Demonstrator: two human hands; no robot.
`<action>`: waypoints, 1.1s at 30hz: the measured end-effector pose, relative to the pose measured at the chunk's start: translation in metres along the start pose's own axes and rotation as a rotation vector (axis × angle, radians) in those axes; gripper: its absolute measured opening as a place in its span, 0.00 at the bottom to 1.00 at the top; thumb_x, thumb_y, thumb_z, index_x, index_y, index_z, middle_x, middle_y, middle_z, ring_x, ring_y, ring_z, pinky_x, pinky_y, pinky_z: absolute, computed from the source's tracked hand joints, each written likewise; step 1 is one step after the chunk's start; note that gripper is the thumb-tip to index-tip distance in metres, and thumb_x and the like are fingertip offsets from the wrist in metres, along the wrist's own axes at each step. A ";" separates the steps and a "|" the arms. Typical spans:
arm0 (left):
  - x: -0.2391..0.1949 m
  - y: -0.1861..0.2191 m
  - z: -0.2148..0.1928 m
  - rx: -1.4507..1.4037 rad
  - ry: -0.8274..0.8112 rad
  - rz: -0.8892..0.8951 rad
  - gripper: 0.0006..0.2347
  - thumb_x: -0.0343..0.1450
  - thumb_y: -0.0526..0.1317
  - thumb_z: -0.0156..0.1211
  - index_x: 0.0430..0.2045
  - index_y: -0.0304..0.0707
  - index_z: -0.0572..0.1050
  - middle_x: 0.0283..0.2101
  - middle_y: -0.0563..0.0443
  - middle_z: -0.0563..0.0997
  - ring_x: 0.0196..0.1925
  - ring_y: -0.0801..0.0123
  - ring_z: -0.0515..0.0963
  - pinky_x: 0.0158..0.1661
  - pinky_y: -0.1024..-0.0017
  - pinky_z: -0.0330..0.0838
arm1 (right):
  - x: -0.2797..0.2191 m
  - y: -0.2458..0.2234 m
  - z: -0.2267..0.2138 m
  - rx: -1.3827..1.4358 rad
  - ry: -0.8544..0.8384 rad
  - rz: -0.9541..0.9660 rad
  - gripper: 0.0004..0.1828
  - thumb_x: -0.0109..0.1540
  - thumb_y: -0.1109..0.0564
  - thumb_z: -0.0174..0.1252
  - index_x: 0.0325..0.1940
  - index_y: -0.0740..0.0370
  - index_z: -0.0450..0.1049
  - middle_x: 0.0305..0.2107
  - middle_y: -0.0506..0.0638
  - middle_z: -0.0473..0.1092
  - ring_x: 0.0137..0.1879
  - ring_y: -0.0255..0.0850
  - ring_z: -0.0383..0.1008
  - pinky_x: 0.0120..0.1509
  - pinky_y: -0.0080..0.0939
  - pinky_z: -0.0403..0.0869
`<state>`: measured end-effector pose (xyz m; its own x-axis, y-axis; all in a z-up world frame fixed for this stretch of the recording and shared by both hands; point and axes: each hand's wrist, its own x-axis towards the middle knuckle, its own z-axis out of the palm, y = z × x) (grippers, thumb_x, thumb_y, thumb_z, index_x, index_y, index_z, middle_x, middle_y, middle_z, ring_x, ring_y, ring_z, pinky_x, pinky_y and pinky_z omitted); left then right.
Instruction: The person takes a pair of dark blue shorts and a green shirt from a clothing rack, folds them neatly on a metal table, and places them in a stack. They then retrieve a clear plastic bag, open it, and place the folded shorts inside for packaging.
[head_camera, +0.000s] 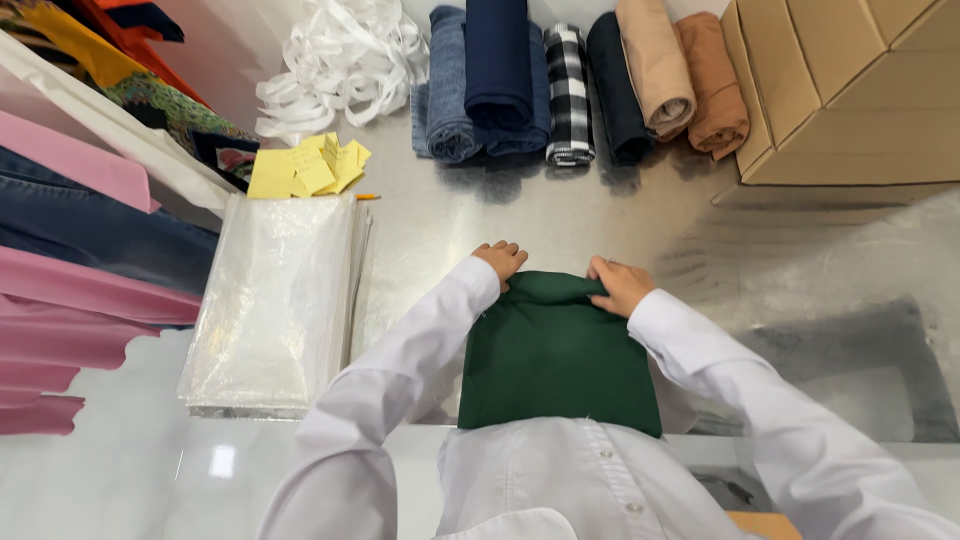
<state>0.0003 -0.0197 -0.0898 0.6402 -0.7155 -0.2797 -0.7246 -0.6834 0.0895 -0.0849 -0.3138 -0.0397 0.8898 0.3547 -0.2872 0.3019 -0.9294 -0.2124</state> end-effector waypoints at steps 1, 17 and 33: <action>-0.012 0.010 0.006 -0.006 -0.006 0.003 0.28 0.61 0.38 0.73 0.54 0.43 0.66 0.53 0.45 0.73 0.59 0.52 0.74 0.54 0.52 0.73 | -0.009 0.001 0.017 0.004 -0.008 0.002 0.27 0.56 0.42 0.65 0.50 0.45 0.58 0.42 0.49 0.73 0.53 0.51 0.78 0.56 0.51 0.75; -0.078 0.044 0.008 -0.317 0.035 -0.197 0.22 0.66 0.44 0.69 0.52 0.47 0.65 0.49 0.44 0.70 0.54 0.44 0.77 0.53 0.51 0.75 | -0.040 -0.018 0.020 -0.017 -0.087 -0.123 0.26 0.58 0.49 0.65 0.52 0.49 0.57 0.49 0.54 0.76 0.62 0.54 0.74 0.74 0.62 0.57; -0.119 0.096 0.029 0.161 0.389 -0.101 0.18 0.66 0.37 0.66 0.43 0.41 0.61 0.45 0.48 0.64 0.51 0.55 0.67 0.47 0.61 0.63 | -0.109 -0.068 0.023 0.153 0.164 -0.095 0.46 0.58 0.34 0.61 0.75 0.46 0.52 0.63 0.53 0.59 0.69 0.56 0.58 0.74 0.61 0.52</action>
<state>-0.1529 0.0035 -0.0753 0.7361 -0.6687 0.1045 -0.6642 -0.7434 -0.0787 -0.2102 -0.2871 -0.0160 0.9073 0.4067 -0.1063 0.3427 -0.8620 -0.3734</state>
